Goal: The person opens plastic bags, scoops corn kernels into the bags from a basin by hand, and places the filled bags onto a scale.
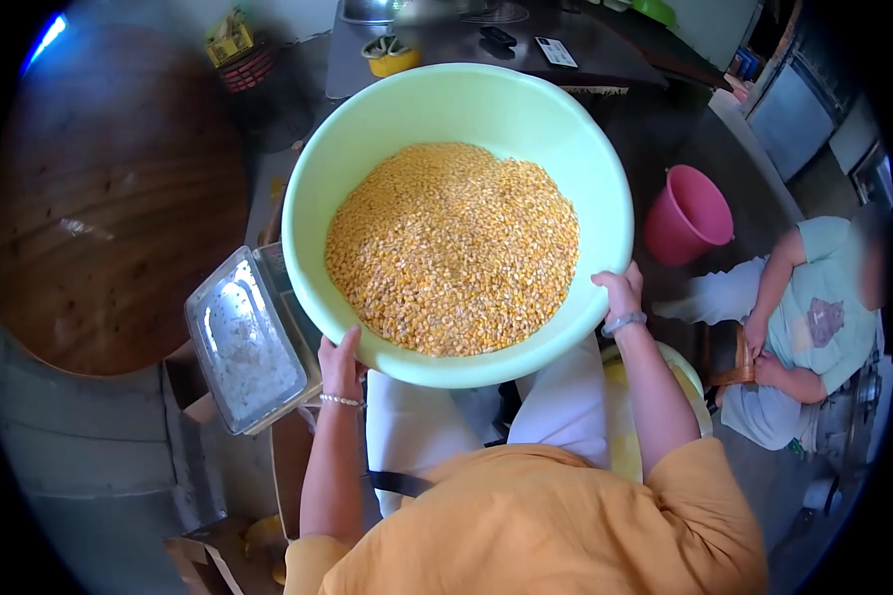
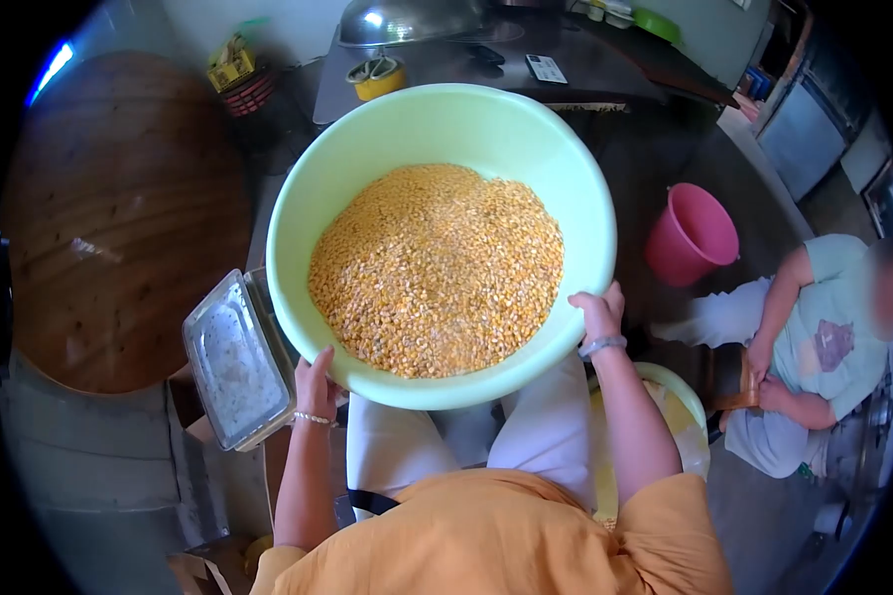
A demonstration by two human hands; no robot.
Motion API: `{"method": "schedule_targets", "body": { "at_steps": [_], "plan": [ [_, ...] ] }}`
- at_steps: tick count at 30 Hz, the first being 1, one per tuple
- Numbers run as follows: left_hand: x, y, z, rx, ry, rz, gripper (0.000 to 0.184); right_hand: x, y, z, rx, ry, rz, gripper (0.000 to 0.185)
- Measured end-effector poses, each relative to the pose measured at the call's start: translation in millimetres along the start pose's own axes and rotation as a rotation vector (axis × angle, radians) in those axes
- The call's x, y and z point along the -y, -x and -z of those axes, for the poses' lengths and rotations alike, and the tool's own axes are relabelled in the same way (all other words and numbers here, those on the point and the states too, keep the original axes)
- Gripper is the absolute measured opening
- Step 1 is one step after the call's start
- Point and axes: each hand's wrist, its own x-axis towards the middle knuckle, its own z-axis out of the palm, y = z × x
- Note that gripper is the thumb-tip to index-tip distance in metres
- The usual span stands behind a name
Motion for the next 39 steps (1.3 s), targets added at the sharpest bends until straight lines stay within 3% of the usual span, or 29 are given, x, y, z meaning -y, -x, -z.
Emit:
{"method": "schedule_targets", "body": {
  "at_steps": [7, 11, 15, 22, 25, 27, 30, 34, 39],
  "plan": [
    [-20.3, -33.3, -13.0, 0.034, -0.112, -0.105, 0.029, -15.1, 24.9, 3.7, -0.144, -0.072, -0.004, 0.048],
    [-14.0, -55.5, -19.1, -0.018, -0.168, -0.280, 0.030, -16.5, 25.3, 2.3, -0.192, -0.001, -0.041, 0.050],
    [2.3, -48.6, -25.5, -0.138, -0.265, -0.290, 0.032, -17.9, -5.7, 11.2, -0.095, 0.033, -0.061, 0.047],
    [45.4, -30.2, -26.1, -0.185, -0.041, -0.306, 0.047, -10.5, -24.3, 9.6, 0.015, 0.125, -0.029, 0.043],
    [35.7, -20.3, -18.6, -0.087, -0.055, -0.248, 0.044, -9.8, -21.1, 4.8, 0.022, 0.118, 0.001, 0.040],
    [32.3, -4.7, -7.3, 0.064, 0.035, -0.096, 0.047, -12.3, -23.3, 8.3, -0.013, 0.114, 0.011, 0.038],
    [46.9, 28.3, 16.9, 0.146, 0.087, 0.026, 0.050, -11.1, -10.4, 34.2, 0.018, 0.038, -0.198, 0.040],
    [82.8, 40.7, 82.2, -0.033, 0.248, 0.228, 0.028, -36.9, 16.1, 78.0, -0.116, 0.078, -0.225, 0.038],
    [111.9, 31.5, 140.6, -0.264, 0.244, 0.297, 0.020, -88.8, 46.1, 151.9, -0.175, 0.173, -0.328, 0.029]
  ]
}}
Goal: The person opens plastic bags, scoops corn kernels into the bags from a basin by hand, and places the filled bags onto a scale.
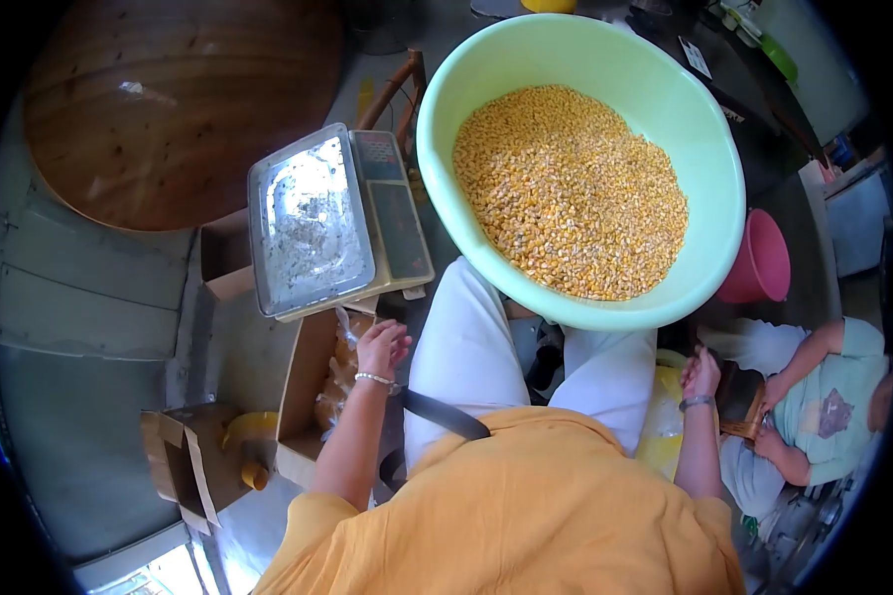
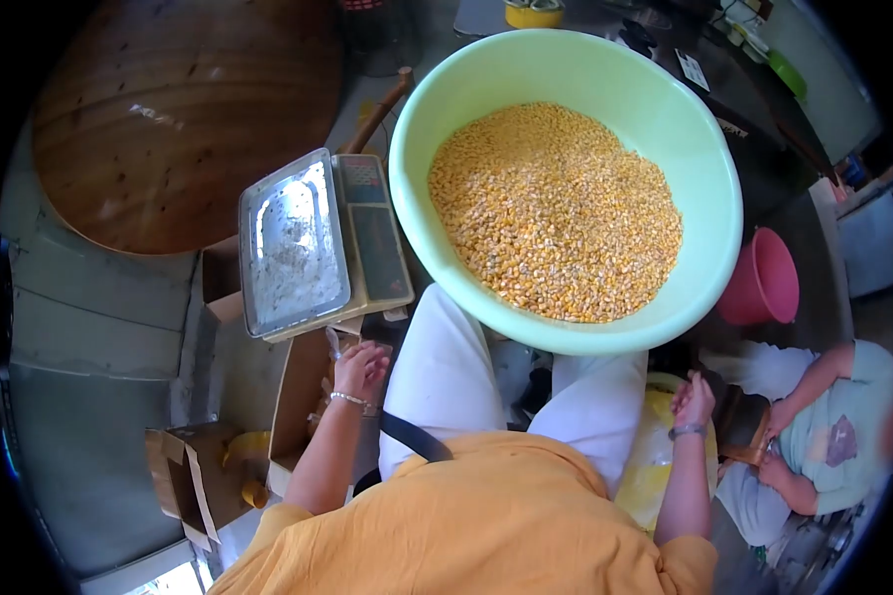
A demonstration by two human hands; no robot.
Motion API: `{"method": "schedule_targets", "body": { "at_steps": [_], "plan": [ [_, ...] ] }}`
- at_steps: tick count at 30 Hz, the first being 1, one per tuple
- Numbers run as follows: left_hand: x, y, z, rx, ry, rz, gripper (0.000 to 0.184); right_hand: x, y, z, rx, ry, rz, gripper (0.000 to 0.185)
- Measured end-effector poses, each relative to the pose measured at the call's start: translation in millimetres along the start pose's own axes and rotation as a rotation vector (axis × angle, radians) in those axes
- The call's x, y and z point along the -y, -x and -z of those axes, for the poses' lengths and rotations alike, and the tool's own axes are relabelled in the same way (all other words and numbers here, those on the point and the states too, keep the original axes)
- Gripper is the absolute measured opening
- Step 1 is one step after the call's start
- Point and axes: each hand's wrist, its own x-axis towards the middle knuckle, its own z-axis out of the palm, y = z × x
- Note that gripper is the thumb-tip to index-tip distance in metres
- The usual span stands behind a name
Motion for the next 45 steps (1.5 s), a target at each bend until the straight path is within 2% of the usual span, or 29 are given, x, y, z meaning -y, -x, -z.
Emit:
{"method": "schedule_targets", "body": {
  "at_steps": [6, 9, 13, 14, 16, 19, 20, 21, 23, 25, 28, 29, 32, 33, 36, 37, 38, 40, 41, 44, 45],
  "plan": [
    [26.3, -48.6, 37.7, -0.172, -0.104, 0.007, 0.009, -21.2, 23.5, 65.4, -0.174, 0.059, 0.001, 0.016],
    [17.6, -55.1, 43.6, -0.033, 0.006, 0.031, 0.015, -36.7, 25.9, 113.8, -0.236, 0.096, 0.021, 0.014],
    [-12.3, -38.4, 29.6, 0.049, 0.350, -0.142, 0.022, -45.8, 35.6, 141.9, -0.277, 0.065, 0.115, 0.014],
    [-14.7, -43.2, 36.9, -0.018, 0.369, -0.103, 0.016, -42.6, 38.5, 136.6, -0.227, 0.087, 0.150, 0.013],
    [-14.0, -63.0, 56.2, -0.146, 0.413, -0.029, 0.013, -28.7, 52.3, 111.0, -0.126, 0.123, 0.225, 0.012],
    [-24.7, -68.7, 69.6, -0.227, 0.604, -0.051, 0.023, 6.0, 92.7, 42.2, 0.363, 0.477, 0.290, 0.010],
    [-28.2, -65.7, 69.6, -0.244, 0.656, -0.059, 0.026, 6.4, 106.0, 16.7, 0.449, 0.584, 0.383, 0.009],
    [-28.3, -73.2, 71.5, -0.242, 0.695, -0.061, 0.042, 8.1, 118.0, -8.6, 0.534, 0.693, 0.476, 0.008],
    [-27.6, -77.0, 62.7, -0.078, 0.823, -0.095, 0.053, 14.6, 138.0, -54.3, 0.692, 0.818, 0.698, 0.008],
    [-28.8, -77.1, 50.4, 0.048, 0.949, -0.157, 0.068, 18.7, 149.4, -90.1, 0.789, 0.797, 0.766, 0.009],
    [-37.4, -65.3, 22.4, -0.055, 1.053, -0.178, 0.070, 29.0, 162.0, -123.2, 0.874, 0.806, 0.891, 0.008],
    [-43.1, -58.7, 13.8, -0.120, 1.041, -0.192, 0.067, 32.1, 164.2, -127.4, 0.897, 0.819, 0.937, 0.008],
    [-39.4, -72.4, 9.9, -0.167, 1.071, -0.290, 0.067, 30.9, 161.0, -131.1, 0.885, 0.826, 0.892, 0.008],
    [-39.4, -66.9, 10.3, -0.136, 1.098, -0.296, 0.053, 30.7, 159.1, -130.1, 0.875, 0.849, 0.871, 0.009],
    [-15.0, -70.3, 24.1, 0.079, 1.023, -0.347, 0.038, 29.8, 158.9, -124.8, 0.846, 0.887, 0.779, 0.009],
    [-7.3, -71.8, 28.7, 0.135, 0.991, -0.269, 0.028, 29.0, 162.7, -123.8, 0.833, 0.882, 0.726, 0.010],
    [-3.6, -71.4, 30.5, 0.099, 0.972, -0.247, 0.026, 27.7, 166.3, -125.1, 0.821, 0.878, 0.670, 0.010],
    [-1.1, -73.9, 34.3, 0.031, 0.931, -0.212, 0.023, 28.1, 184.3, -152.7, 0.975, 0.806, 0.925, 0.011],
    [-0.6, -78.2, 44.8, -0.069, 0.849, -0.202, 0.022, 26.7, 197.3, -172.4, 1.051, 0.760, 1.053, 0.011],
    [2.4, -98.4, 102.8, -0.371, 0.599, -0.157, 0.018, 12.0, 227.3, -240.4, 1.235, 0.676, 1.241, 0.007],
    [-0.1, -98.6, 120.1, -0.493, 0.521, -0.228, 0.020, 4.5, 234.9, -263.7, 1.266, 0.736, 1.216, 0.015]
  ]
}}
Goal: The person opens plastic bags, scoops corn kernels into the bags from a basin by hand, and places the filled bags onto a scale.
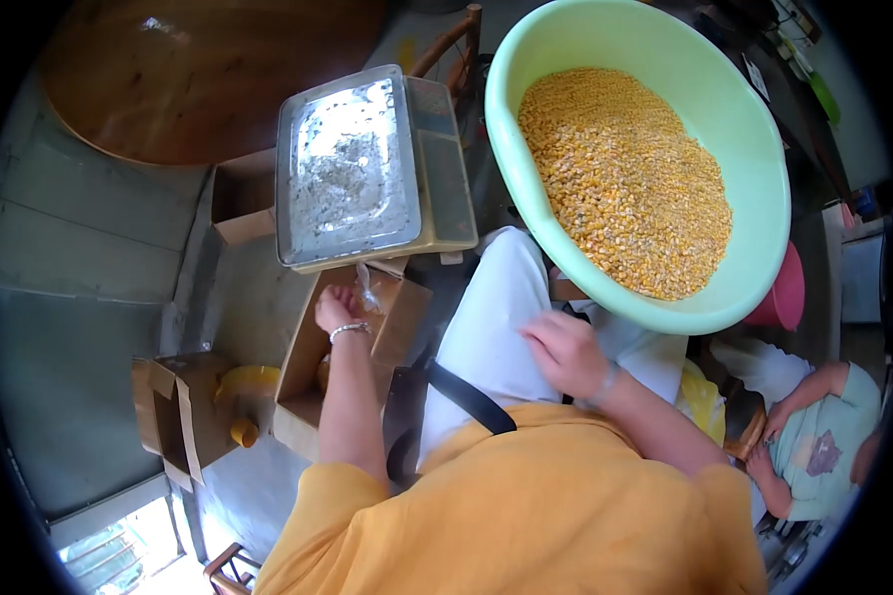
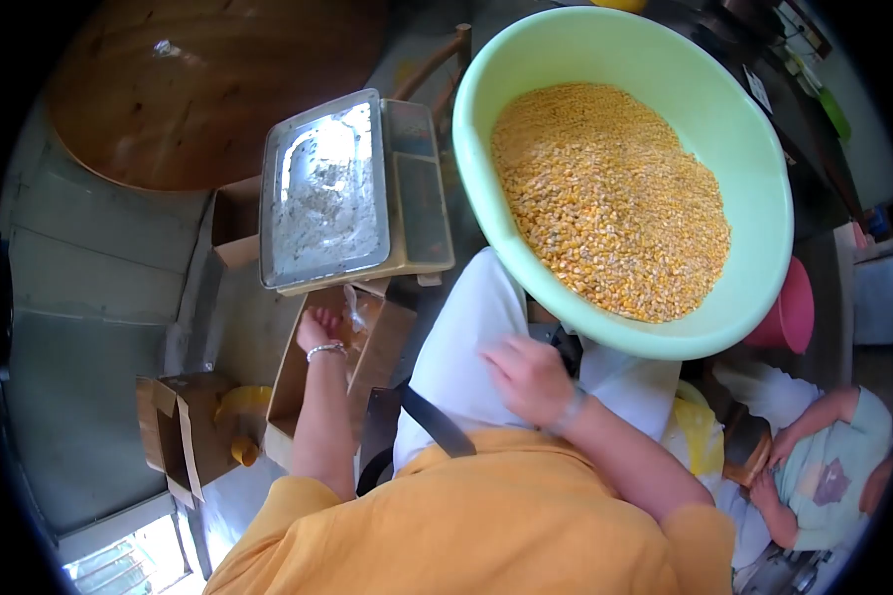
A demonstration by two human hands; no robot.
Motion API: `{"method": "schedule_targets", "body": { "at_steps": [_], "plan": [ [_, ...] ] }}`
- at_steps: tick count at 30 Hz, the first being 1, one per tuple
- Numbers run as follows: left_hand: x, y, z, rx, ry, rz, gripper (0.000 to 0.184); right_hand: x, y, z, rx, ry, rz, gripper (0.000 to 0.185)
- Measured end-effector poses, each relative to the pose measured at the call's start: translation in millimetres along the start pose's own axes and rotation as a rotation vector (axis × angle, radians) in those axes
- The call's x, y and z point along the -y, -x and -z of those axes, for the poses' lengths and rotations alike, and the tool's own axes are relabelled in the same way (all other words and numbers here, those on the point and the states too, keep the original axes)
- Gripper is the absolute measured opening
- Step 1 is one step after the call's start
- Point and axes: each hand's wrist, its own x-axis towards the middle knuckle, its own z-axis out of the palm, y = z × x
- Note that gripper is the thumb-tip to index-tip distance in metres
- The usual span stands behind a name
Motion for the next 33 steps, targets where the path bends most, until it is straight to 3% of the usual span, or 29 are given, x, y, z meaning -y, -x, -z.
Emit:
{"method": "schedule_targets", "body": {
  "at_steps": [2, 4, 6, 7, 9, 15, 16, 19, 21, 24, 27, 33],
  "plan": [
    [-20.6, -1.7, 6.0, -0.129, -0.091, -0.178, 0.035, -4.2, -46.0, -35.3, -0.153, -0.057, 0.052, 0.026],
    [-44.8, 8.3, -2.4, -0.150, -0.106, -0.149, 0.044, -27.3, -82.0, -76.5, -0.210, -0.041, -0.082, 0.035],
    [-60.6, 13.8, -6.9, -0.112, -0.095, -0.086, 0.051, -59.2, -116.8, -110.7, -0.300, -0.026, -0.253, 0.041],
    [-64.7, 15.6, -9.1, -0.065, -0.074, -0.039, 0.054, -68.8, -133.6, -112.2, -0.253, -0.184, -0.464, 0.046],
    [-76.6, 15.9, -24.2, 0.048, -0.040, 0.044, 0.058, -86.6, -155.0, -117.5, -0.303, -0.174, -0.684, 0.052],
    [-75.3, 3.4, -37.2, 0.198, -0.045, 0.075, 0.040, -121.9, -170.8, -134.8, -0.170, -0.450, -0.849, 0.062],
    [-73.9, -1.5, -39.0, 0.202, -0.014, 0.071, 0.038, -149.2, -170.8, -153.2, -0.188, -0.698, -0.811, 0.061],
    [-72.2, -20.7, -35.3, 0.189, -0.047, 0.023, 0.031, -132.1, -169.2, -134.9, -0.119, -0.879, -0.983, 0.052],
    [-75.9, -22.2, -35.4, 0.160, -0.103, -0.020, 0.028, -137.6, -168.7, -144.3, -0.155, -0.678, -0.851, 0.032],
    [-84.4, -17.2, -37.0, 0.117, -0.142, -0.088, 0.024, -146.4, -166.7, -151.4, -0.118, -0.679, -0.944, 0.024],
    [-95.0, -0.2, -44.0, 0.106, -0.214, -0.189, 0.023, -143.6, -166.5, -152.3, -0.031, -0.486, -0.890, 0.021],
    [-108.0, -44.5, -24.0, 0.065, -0.506, -0.161, 0.024, -119.4, -162.5, -141.2, 0.063, -0.299, -0.949, 0.022]
  ]
}}
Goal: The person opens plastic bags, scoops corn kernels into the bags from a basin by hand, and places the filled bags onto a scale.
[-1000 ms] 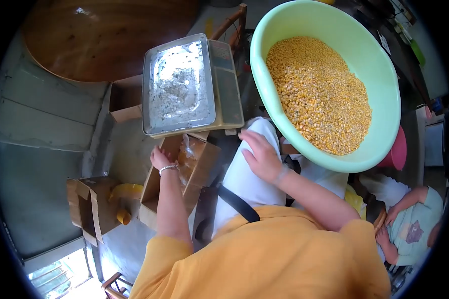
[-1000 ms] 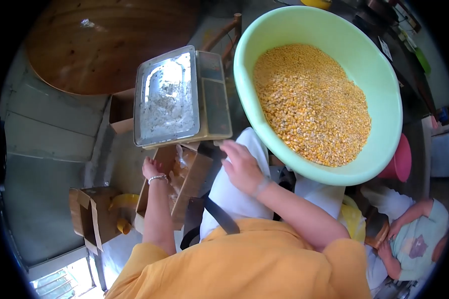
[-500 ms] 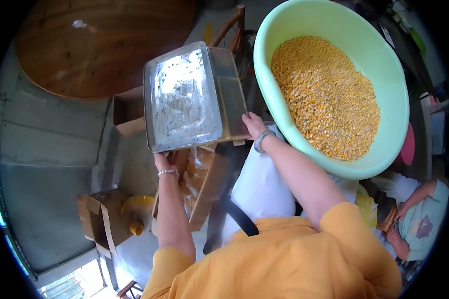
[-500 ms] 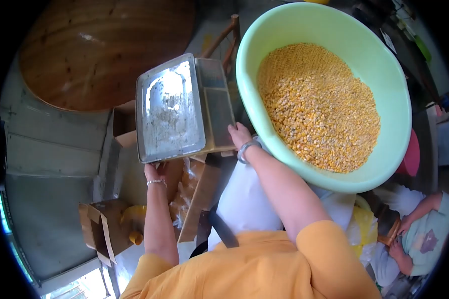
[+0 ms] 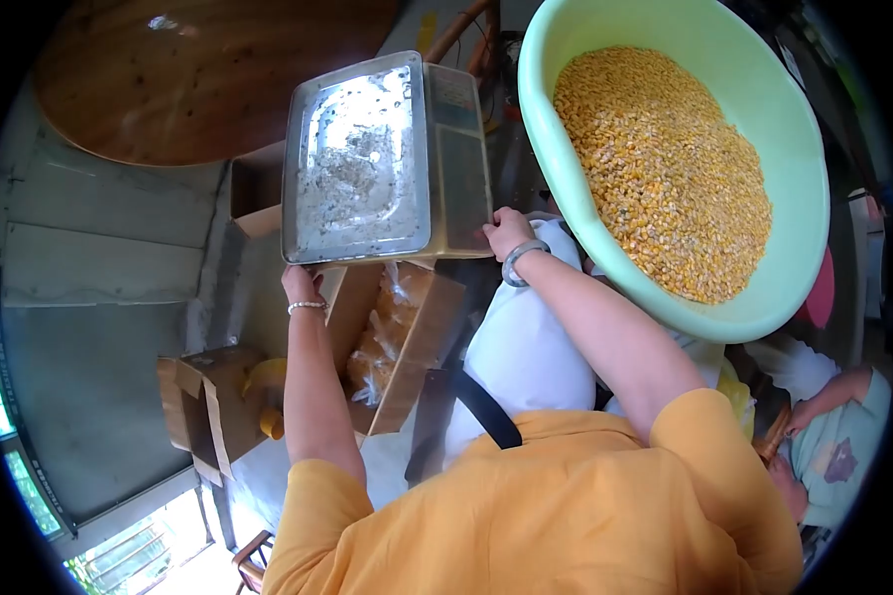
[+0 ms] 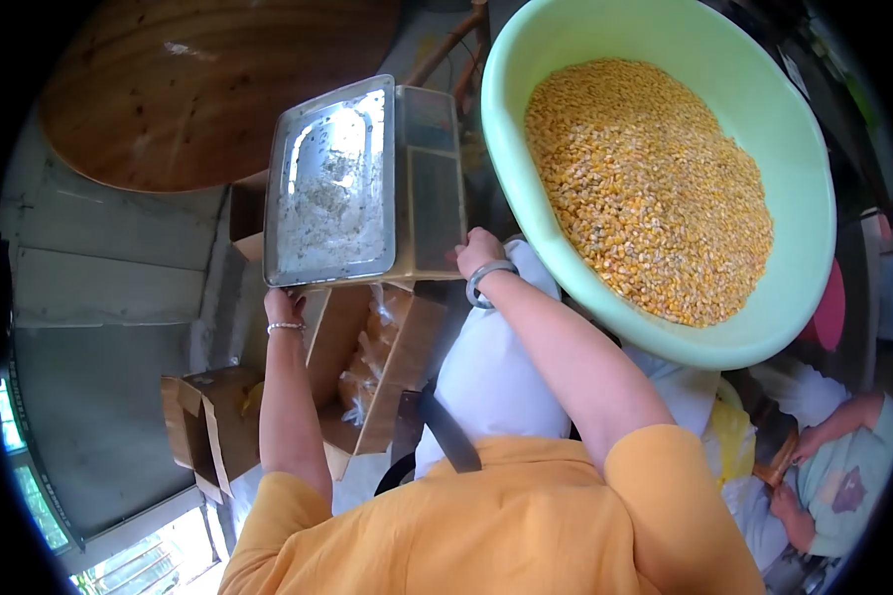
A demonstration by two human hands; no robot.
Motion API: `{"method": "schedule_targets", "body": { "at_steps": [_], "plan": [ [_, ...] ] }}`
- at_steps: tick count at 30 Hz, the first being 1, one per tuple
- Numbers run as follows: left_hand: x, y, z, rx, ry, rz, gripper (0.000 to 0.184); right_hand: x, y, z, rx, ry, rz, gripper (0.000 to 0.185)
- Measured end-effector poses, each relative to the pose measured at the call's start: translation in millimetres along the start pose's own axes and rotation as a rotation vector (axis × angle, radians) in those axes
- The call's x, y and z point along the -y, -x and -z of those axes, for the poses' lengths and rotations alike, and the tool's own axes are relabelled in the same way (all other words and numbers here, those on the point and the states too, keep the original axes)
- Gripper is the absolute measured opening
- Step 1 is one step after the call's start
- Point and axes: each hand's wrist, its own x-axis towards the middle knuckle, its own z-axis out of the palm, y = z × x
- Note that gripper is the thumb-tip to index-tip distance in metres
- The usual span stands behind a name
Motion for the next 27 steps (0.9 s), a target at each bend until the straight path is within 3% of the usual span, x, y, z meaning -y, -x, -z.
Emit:
{"method": "schedule_targets", "body": {
  "at_steps": [3, 10, 14, 16, 18, 20, 22, 23, 27],
  "plan": [
    [4.7, -5.5, -2.4, -0.012, 0.020, -0.085, 0.024, 4.3, 5.1, 0.7, -0.039, 0.061, 0.010, 0.017],
    [22.5, -16.1, 3.5, -0.017, -0.421, -0.524, 0.032, 19.5, 27.9, 16.2, -0.082, 0.285, 0.096, 0.015],
    [30.4, -23.9, 13.6, 0.085, -0.208, -0.363, 0.041, 17.4, 23.5, 9.0, -0.072, 0.210, 0.091, 0.014],
    [35.9, -33.8, 13.9, 0.076, -0.213, -0.394, 0.040, 21.5, 35.9, 13.1, -0.075, 0.282, 0.141, 0.015],
    [39.5, -30.0, 4.2, 0.037, -0.138, -0.449, 0.038, 11.3, 40.6, 3.7, -0.222, 0.277, 0.255, 0.022],
    [42.2, -42.7, 10.2, 0.040, -0.190, -0.376, 0.037, -0.7, 56.4, 2.6, -0.331, 0.175, 0.416, 0.026],
    [39.3, -43.7, 9.0, 0.053, -0.187, -0.239, 0.038, -7.8, 80.6, 17.9, -0.037, 0.115, 0.485, 0.027],
    [31.9, -35.8, 7.9, 0.116, -0.117, -0.129, 0.038, -5.4, 102.6, 28.7, 0.018, 0.125, 0.555, 0.024],
    [29.2, -38.4, 6.9, 0.147, 0.003, -0.145, 0.030, -35.9, 142.5, 51.0, 0.094, 0.034, 0.691, 0.022]
  ]
}}
